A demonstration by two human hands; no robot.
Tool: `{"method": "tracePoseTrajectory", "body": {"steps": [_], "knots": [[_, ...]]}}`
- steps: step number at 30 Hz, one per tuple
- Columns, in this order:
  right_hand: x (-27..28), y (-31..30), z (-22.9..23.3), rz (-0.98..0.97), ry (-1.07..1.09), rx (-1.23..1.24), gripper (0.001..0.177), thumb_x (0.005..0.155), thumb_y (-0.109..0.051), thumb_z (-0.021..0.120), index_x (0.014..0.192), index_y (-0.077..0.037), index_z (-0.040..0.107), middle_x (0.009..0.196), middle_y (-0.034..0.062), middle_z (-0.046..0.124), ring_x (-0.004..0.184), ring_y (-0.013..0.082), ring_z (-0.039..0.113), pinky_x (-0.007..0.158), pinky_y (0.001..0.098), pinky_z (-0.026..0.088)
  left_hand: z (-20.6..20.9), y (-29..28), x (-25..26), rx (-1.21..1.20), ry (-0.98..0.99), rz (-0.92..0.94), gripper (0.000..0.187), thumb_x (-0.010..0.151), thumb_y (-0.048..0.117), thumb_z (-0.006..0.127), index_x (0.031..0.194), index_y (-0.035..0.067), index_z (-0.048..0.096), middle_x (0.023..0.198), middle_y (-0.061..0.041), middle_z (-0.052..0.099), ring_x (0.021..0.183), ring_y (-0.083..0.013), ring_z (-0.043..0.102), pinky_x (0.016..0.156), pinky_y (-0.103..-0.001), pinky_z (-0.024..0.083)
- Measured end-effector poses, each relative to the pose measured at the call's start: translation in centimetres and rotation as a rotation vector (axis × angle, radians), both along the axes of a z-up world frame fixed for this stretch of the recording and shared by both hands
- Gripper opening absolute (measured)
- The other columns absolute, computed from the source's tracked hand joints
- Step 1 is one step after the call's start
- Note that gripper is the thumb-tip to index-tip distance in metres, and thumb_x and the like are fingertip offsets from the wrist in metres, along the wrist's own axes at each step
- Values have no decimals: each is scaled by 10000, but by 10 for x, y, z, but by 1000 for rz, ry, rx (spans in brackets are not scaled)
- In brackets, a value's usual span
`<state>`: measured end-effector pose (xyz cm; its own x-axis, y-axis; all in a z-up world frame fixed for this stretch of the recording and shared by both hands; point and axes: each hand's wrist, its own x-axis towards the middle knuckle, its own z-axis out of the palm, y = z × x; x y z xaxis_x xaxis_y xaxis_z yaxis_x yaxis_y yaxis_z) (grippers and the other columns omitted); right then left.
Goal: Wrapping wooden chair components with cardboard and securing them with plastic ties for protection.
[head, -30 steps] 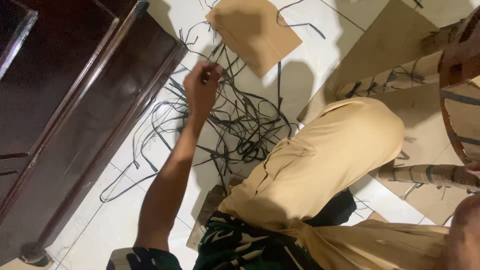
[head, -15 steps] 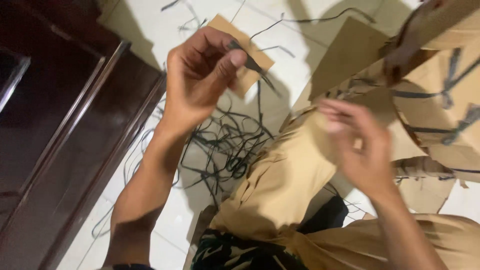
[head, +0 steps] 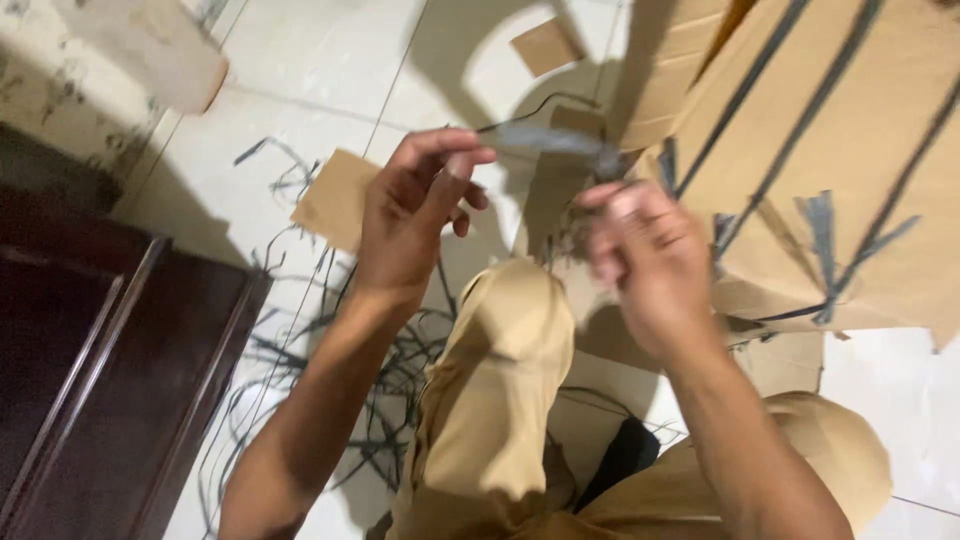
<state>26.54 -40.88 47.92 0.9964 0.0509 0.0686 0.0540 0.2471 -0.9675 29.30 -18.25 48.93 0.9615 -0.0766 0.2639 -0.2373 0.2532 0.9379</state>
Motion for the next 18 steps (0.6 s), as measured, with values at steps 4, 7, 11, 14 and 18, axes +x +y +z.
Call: {"method": "tracePoseTrajectory", "body": {"steps": [4,7,11,14,18], "knots": [[29,-73,51,-362,7,115,248,1051,-388,551,1060,-154,634,612,-131,433,477,-22,325,407,157,218,-10,-15,19,120,39,5,205,955,228,682,1128,118,673,1049,-27,742,813,-128,672,653,-260,547],[89,-135,52,-735,-63,-183,208,1087,-328,543,1046,-194,697,644,-126,410,520,-4,339,480,187,259,-3,-34,35,256,-28,3,204,961,233,678,1134,124,670,1016,-42,752,793,-118,690,620,-245,563],[157,-144,73,-640,-517,-943,193,1165,-136,596,1133,-51,767,866,31,628,720,100,594,612,264,503,16,-83,76,377,-282,-27,646,916,287,668,1427,37,362,1427,-243,490,1262,-359,591,1028,-513,578],[171,-102,97,-550,-809,-1184,110,1049,35,661,1076,50,767,904,139,750,690,174,708,579,321,580,24,-122,98,434,-348,69,849,890,242,758,1502,57,201,1441,-222,422,1326,-382,542,1064,-593,554],[180,-79,105,-472,-967,-1295,76,879,81,736,935,103,782,732,162,681,526,206,477,702,394,508,-3,-170,133,532,-540,395,680,984,529,469,1250,-91,381,1047,-199,447,965,-365,584,764,-545,621]]}}
